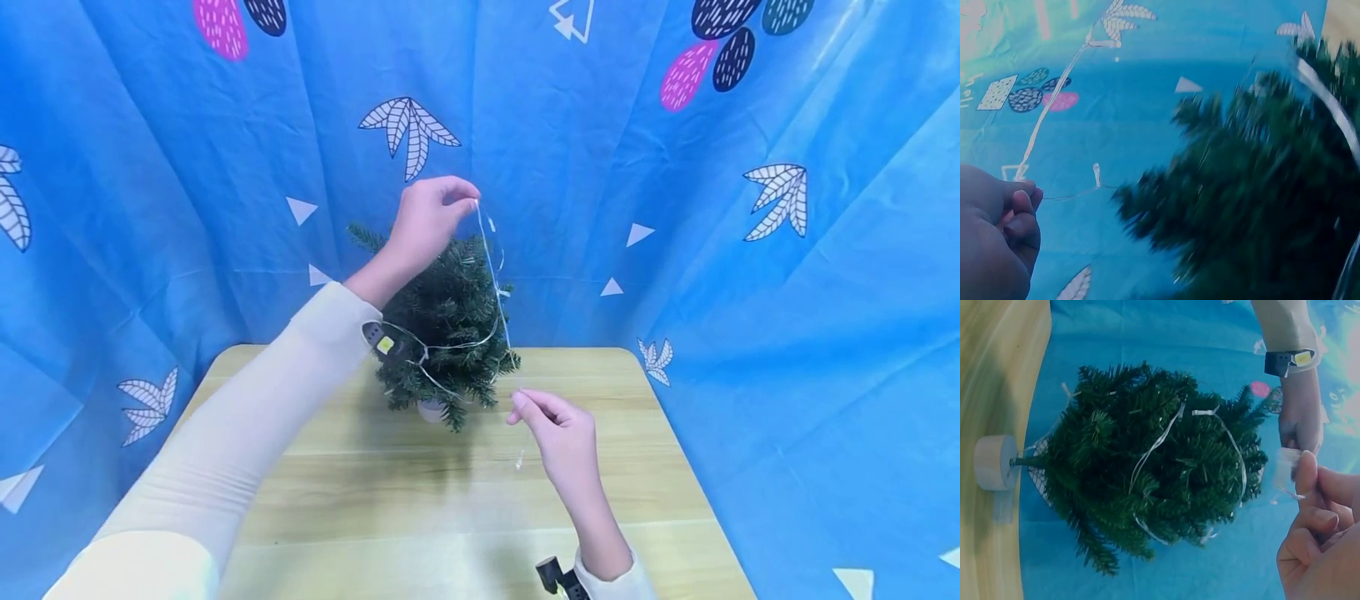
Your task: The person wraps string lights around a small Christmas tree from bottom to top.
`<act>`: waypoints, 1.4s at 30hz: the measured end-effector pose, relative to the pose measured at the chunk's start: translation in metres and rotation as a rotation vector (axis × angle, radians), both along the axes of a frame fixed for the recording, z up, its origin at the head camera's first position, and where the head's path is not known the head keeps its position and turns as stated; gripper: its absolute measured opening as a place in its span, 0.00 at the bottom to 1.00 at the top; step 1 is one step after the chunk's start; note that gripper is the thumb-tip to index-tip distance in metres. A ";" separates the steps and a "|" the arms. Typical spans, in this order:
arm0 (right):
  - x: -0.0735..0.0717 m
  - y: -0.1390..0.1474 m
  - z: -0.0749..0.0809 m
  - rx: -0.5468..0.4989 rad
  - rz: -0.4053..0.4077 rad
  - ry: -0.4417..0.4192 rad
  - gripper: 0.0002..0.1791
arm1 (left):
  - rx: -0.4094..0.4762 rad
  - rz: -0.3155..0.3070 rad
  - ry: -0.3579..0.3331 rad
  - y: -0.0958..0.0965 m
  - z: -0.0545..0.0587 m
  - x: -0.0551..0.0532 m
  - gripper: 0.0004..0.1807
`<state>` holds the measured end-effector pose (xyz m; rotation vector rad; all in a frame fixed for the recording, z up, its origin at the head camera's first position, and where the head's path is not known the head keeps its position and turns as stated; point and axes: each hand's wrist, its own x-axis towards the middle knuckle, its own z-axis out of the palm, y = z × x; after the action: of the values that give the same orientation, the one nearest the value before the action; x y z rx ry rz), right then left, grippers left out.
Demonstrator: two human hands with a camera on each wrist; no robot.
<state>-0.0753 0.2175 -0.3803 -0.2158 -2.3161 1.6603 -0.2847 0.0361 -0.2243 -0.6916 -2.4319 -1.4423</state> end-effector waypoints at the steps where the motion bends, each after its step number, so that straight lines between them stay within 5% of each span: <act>1: 0.000 -0.001 0.000 0.001 0.004 -0.002 0.17 | -0.016 0.004 0.006 -0.004 0.003 0.000 0.12; 10: 0.002 -0.011 0.004 -0.001 0.032 0.026 0.15 | -0.213 0.120 0.136 -0.041 0.023 -0.005 0.13; 18: 0.003 -0.021 0.006 -0.007 0.072 0.047 0.12 | -0.221 0.203 0.061 -0.076 0.021 -0.014 0.13; 24: 0.006 -0.030 0.009 -0.019 0.088 0.079 0.10 | -0.078 0.129 -0.003 -0.098 0.014 -0.020 0.13; 31: 0.009 -0.042 0.011 -0.026 0.120 0.133 0.07 | 0.131 0.066 -0.094 -0.128 -0.007 -0.030 0.12; 42: 0.008 -0.051 0.008 -0.024 0.164 0.162 0.06 | 0.377 -0.022 -0.166 -0.159 -0.038 -0.026 0.15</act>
<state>-0.0677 0.1666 -0.3719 0.1033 -2.2453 1.7122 -0.3107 -0.1232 -0.2627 -0.5308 -2.1712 -1.9639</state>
